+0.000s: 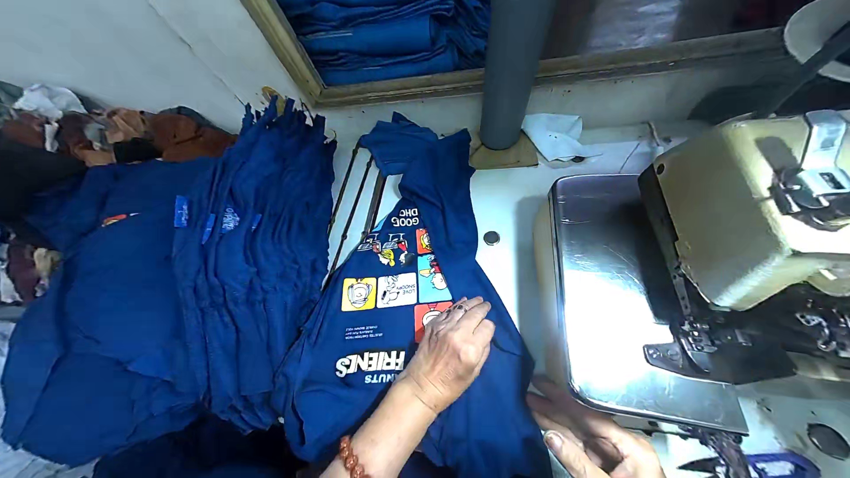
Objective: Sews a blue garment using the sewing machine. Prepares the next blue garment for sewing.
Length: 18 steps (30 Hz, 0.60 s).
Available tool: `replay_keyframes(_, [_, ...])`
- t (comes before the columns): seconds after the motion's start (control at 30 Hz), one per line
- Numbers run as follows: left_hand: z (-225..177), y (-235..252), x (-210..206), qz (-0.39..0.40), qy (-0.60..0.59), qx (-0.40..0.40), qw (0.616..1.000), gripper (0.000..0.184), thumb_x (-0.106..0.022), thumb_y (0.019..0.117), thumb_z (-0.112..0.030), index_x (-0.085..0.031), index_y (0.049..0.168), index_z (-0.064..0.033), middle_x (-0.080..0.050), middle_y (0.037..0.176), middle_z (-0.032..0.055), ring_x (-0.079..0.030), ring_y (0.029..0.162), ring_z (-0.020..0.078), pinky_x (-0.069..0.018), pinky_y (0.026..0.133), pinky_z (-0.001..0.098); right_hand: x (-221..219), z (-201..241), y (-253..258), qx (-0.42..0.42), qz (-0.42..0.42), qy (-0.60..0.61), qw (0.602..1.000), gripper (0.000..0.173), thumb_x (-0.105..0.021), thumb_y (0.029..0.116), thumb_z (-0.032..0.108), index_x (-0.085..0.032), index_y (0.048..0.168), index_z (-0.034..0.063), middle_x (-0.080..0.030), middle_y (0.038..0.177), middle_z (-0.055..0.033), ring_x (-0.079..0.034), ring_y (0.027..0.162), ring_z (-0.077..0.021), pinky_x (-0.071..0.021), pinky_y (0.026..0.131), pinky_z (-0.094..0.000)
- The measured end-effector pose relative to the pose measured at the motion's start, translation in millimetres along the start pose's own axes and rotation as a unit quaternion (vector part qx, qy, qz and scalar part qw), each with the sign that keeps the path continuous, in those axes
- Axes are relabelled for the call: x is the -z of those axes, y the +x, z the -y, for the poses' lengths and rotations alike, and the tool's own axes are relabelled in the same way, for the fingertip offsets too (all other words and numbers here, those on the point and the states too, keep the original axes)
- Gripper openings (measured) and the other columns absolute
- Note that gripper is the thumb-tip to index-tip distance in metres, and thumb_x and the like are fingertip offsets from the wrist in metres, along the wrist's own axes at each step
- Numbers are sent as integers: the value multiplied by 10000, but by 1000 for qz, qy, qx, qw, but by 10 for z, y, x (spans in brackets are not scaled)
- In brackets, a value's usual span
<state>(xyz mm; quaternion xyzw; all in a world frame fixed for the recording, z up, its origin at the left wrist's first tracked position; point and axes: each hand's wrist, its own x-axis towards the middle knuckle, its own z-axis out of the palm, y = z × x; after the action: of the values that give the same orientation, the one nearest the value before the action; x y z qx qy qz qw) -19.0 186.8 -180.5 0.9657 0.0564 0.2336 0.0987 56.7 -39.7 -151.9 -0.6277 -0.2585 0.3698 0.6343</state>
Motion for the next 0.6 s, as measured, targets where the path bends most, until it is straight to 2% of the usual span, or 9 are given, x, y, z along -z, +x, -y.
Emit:
replay_keyframes(0.1, [57,112,147,33,-1,-15,999,144,-603,948,-70,-728,884,-38,-745,1105,121,-721,1098,252,-607,893,375,-49,-5,5,-12,-9,27,1000,360,-664,911,-65,-587,1244,-177,-703,1264,-203,-734,1113,-218,-597,996,-336])
replay_keyframes(0.2, [-37,394,482,16,26,-24,999,144,-600,931,-94,-737,894,-67,-699,970,102,-697,880,257,-591,695,374,-81,23,42,-28,17,73,997,416,-670,901,-70,-552,1286,-175,-699,1276,-178,-726,1120,-188,-588,1007,-328])
replay_keyframes(0.27, [-208,635,709,-53,26,-37,998,173,-569,938,-101,-736,910,-67,-654,796,66,-647,732,223,-527,629,348,-71,70,81,-39,64,107,991,460,-688,898,-45,-531,1322,-130,-718,1242,-79,-719,1095,-113,-585,1001,-305])
replay_keyframes(0.33, [-405,819,827,-110,-25,-55,992,171,-564,945,-101,-724,934,-42,-668,726,51,-636,642,164,-503,577,293,-28,140,105,-55,99,114,987,324,-743,879,47,-647,1188,41,-763,1058,103,-718,972,6,-597,910,-244])
replay_keyframes(0.4, [-505,892,790,-94,-130,-80,984,173,-573,970,-98,-727,952,-23,-724,806,66,-687,743,136,-544,663,260,43,181,103,-41,120,109,986,225,-782,872,174,-712,1084,205,-743,977,215,-684,916,83,-579,845,-186])
replay_keyframes(0.43, [-501,888,733,-59,-160,-96,981,190,-576,986,-124,-739,1001,-28,-758,926,73,-722,894,146,-576,798,275,83,191,93,-25,114,96,989,162,-783,878,203,-732,1022,257,-735,948,238,-672,898,104,-571,821,-166])
replay_keyframes(0.47, [-479,873,674,-17,-166,-110,980,216,-571,1004,-157,-750,1057,-49,-765,1077,72,-708,1084,173,-552,970,324,130,204,86,-10,106,81,991,119,-763,903,187,-750,999,256,-745,956,228,-679,915,100,-581,837,-176])
replay_keyframes(0.53, [-439,844,576,40,-139,-126,981,255,-541,1030,-201,-754,1133,-107,-708,1301,50,-589,1329,220,-398,1177,467,223,204,81,9,102,80,992,128,-692,960,101,-767,1014,190,-762,987,174,-692,936,61,-590,857,-219])
replay_keyframes(0.6, [-444,838,521,50,-126,-114,984,319,-507,1025,-222,-743,1221,-136,-662,1390,40,-508,1418,235,-292,1221,552,329,139,66,37,111,75,990,121,-667,984,118,-769,1014,176,-757,993,169,-682,943,65,-582,856,-214])
